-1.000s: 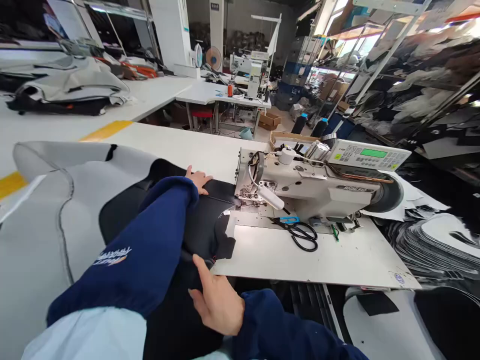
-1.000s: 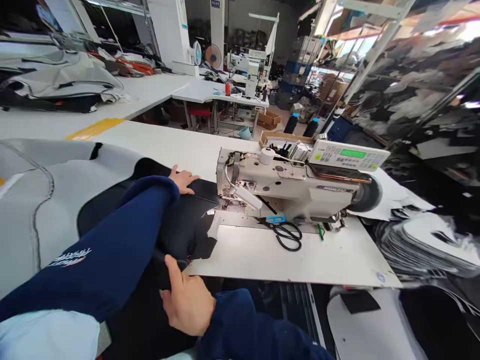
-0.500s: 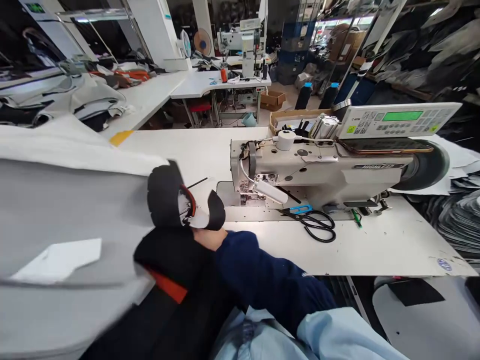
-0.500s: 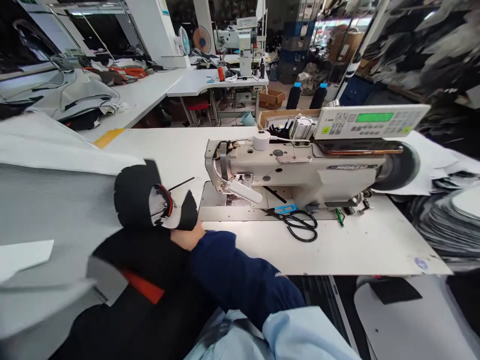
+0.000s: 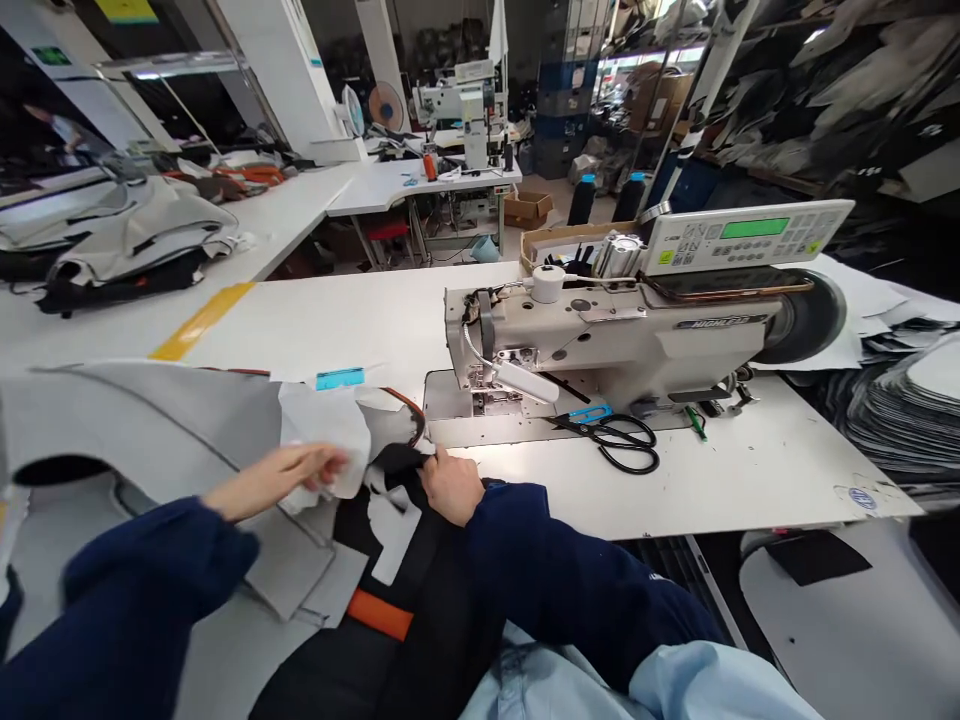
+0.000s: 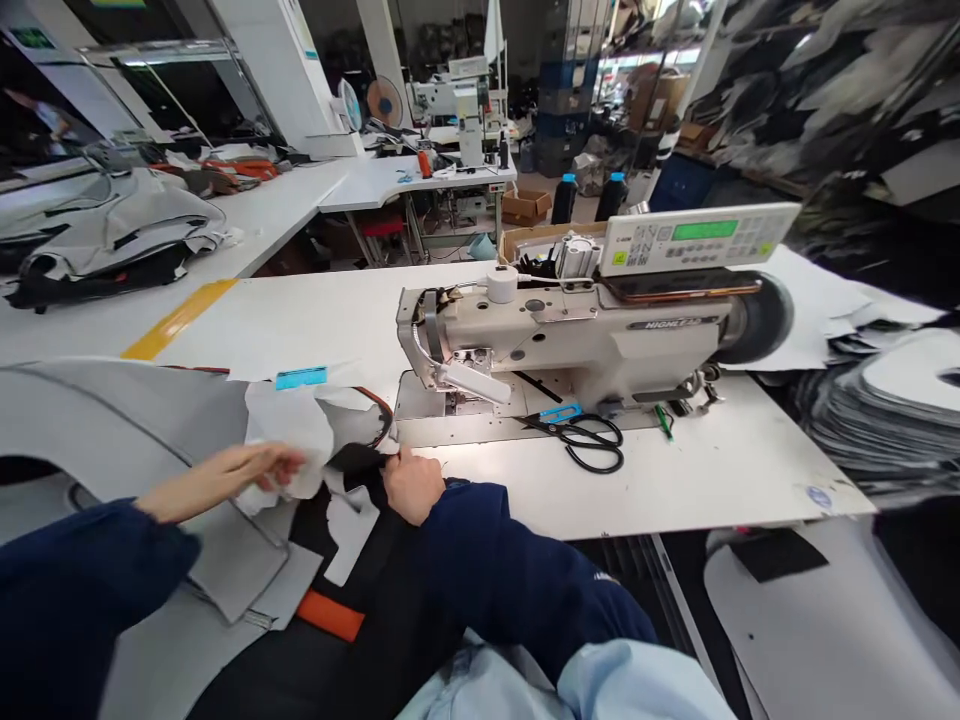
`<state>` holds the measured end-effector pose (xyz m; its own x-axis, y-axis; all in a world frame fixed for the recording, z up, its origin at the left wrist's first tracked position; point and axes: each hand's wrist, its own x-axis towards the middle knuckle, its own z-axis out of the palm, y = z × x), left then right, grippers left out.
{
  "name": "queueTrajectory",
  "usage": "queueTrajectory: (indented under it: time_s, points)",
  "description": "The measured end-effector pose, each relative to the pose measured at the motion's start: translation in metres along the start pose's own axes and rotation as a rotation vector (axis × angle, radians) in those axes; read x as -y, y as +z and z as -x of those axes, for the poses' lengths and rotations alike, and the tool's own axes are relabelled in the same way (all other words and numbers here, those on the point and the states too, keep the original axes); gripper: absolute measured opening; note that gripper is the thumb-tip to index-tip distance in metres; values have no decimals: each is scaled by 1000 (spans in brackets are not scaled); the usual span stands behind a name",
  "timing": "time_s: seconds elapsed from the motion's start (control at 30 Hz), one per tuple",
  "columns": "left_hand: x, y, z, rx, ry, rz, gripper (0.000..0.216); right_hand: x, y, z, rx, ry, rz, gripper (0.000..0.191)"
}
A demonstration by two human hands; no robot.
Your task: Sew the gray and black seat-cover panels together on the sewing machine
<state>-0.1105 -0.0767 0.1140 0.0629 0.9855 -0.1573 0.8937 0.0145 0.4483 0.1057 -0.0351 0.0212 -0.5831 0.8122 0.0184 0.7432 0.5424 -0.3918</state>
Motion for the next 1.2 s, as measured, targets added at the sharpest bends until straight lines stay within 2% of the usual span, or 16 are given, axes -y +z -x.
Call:
queueTrajectory:
  time_s: [0.07,0.13,0.2,0.27,0.33,0.4,0.53,0.67,0.8,0.93,1.07,1.2]
  points:
    - [-32,-1,-34,72,81,135,54,1,-2,5,-15,-1,5,31]
    - [-53,4,-62,24,225,137,49,0,-3,9,-34,-28,4,31]
    - [-60,14,-82,22,364,22,44,-2,-3,11,-57,-66,-18,34]
    - [-56,24,-93,134,438,-140,38,-7,-1,12,-82,-95,-72,35]
    - [-45,32,-96,253,451,-258,36,-10,0,12,-103,-110,-139,33]
    - [-33,35,-93,302,454,-298,39,-13,2,11,-119,-132,-201,29]
    - [-14,36,-86,303,458,-308,49,-16,7,9,-159,-176,-297,29]
    - [-6,45,-93,311,447,-470,57,-19,12,6,-180,-133,-345,30]
    - [-8,54,-109,264,561,-560,43,-23,16,3,-177,-49,-332,30]
    - [-16,48,-120,248,661,-498,27,-25,21,-1,-201,39,-292,27]
    - [-28,40,-122,265,546,-574,27,-29,24,-4,-220,91,-275,26]
    - [-46,48,-125,347,467,-753,32,-44,19,-3,-248,149,-279,28]
